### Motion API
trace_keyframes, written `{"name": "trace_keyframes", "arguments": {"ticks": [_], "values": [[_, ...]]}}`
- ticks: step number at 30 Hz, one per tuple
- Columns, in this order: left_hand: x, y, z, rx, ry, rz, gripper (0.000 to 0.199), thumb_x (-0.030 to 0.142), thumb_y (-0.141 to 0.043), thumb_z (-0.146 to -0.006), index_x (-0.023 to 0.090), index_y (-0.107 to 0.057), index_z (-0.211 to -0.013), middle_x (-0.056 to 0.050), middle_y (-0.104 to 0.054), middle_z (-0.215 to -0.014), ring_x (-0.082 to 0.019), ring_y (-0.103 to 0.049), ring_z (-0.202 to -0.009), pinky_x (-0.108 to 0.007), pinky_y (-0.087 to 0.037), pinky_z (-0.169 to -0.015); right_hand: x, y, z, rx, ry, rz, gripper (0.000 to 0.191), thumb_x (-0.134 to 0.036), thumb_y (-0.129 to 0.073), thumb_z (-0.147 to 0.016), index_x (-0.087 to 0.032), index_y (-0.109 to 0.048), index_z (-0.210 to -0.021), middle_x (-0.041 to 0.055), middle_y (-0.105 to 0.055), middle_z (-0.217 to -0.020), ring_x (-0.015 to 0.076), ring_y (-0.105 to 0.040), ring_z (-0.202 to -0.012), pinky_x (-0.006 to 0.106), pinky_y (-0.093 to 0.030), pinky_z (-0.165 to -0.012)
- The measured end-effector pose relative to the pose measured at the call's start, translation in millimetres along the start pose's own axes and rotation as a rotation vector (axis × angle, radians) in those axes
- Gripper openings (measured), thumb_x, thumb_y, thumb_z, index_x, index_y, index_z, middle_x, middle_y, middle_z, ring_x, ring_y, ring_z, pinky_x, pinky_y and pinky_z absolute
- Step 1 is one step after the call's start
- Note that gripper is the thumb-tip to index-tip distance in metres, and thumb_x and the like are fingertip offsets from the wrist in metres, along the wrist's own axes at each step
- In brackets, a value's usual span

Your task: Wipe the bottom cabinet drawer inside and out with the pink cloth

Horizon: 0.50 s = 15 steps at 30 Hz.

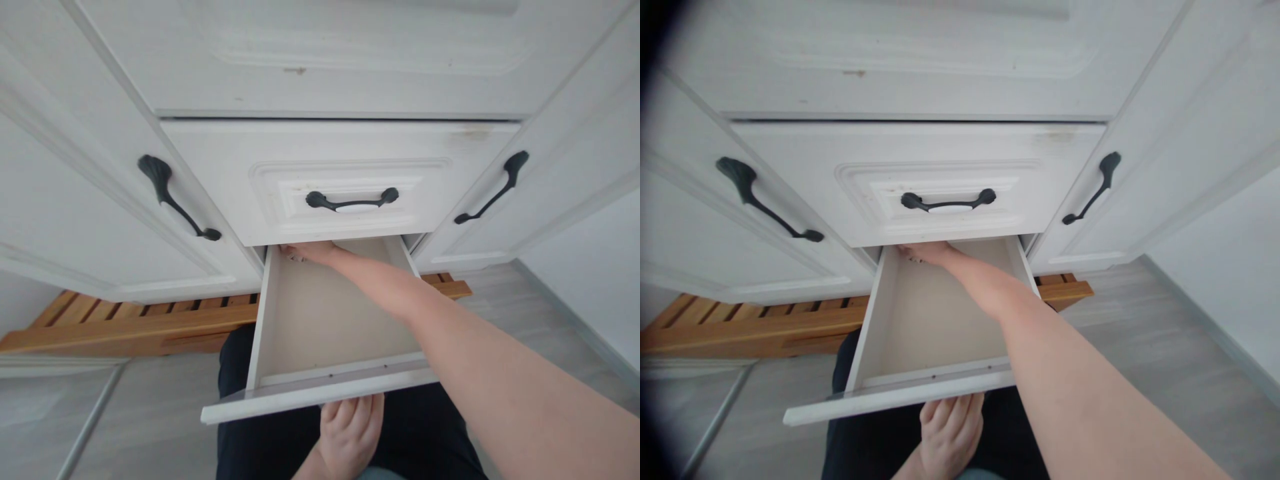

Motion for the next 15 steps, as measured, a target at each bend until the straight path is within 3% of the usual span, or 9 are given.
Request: {"name": "trace_keyframes", "arguments": {"ticks": [4, 9, 13, 15], "values": [[0.0, 1.8, -3.8, -0.01, 0.007, 0.013, 0.03, 0.01, -0.059, -0.084, 0.019, -0.073, -0.11, -0.002, -0.076, -0.095, -0.017, -0.064, -0.092, -0.036, -0.042, -0.092, 20.8, 7.1, 40.7, -0.066, -0.025, 0.086, 0.041, -0.019, -0.034, -0.102, -0.026, -0.058, -0.134, 0.0034, -0.061, -0.141, 0.0166, -0.055, -0.129, 0.032, -0.043, -0.107], [0.6, 6.6, -11.7, -0.038, 0.017, 0.025, 0.03, 0.009, -0.055, -0.088, 0.015, -0.073, -0.111, -0.003, -0.076, -0.098, -0.018, -0.064, -0.093, -0.037, -0.041, -0.095, 51.2, 31.2, 97.5, -0.085, -0.134, 0.218, 0.046, -0.009, -0.036, -0.099, -0.027, -0.06, -0.134, 0.0025, -0.049, -0.154, 0.0196, -0.035, -0.147, 0.035, -0.036, -0.115], [2.2, 7.2, -13.8, -0.022, 0.049, 0.032, 0.028, 0.009, -0.053, -0.09, 0.016, -0.073, -0.109, -0.002, -0.077, -0.098, -0.018, -0.063, -0.094, -0.036, -0.04, -0.095, 75.0, 52.2, 132.0, -0.064, -0.349, 0.333, 0.044, -0.005, -0.041, -0.095, -0.017, -0.062, -0.132, 0.0146, -0.053, -0.147, 0.0269, -0.046, -0.138, 0.045, -0.04, -0.113], [2.4, 5.7, -11.5, -0.011, 0.058, 0.027, 0.027, 0.011, -0.054, -0.092, 0.016, -0.074, -0.109, -0.002, -0.077, -0.098, -0.018, -0.062, -0.095, -0.037, -0.041, -0.093, 87.8, 61.0, 142.2, -0.049, -0.477, 0.37, 0.033, -0.016, -0.051, -0.097, -0.014, -0.063, -0.128, 0.0167, -0.059, -0.138, 0.0283, -0.055, -0.128, 0.05, -0.044, -0.109]]}}
Point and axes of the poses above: each hand's wrist, its own z-axis away from the middle knuckle, its own y-axis out of the back of the hand, x = y × z, the point moved 5 cm from there along -z, towards the middle knuckle
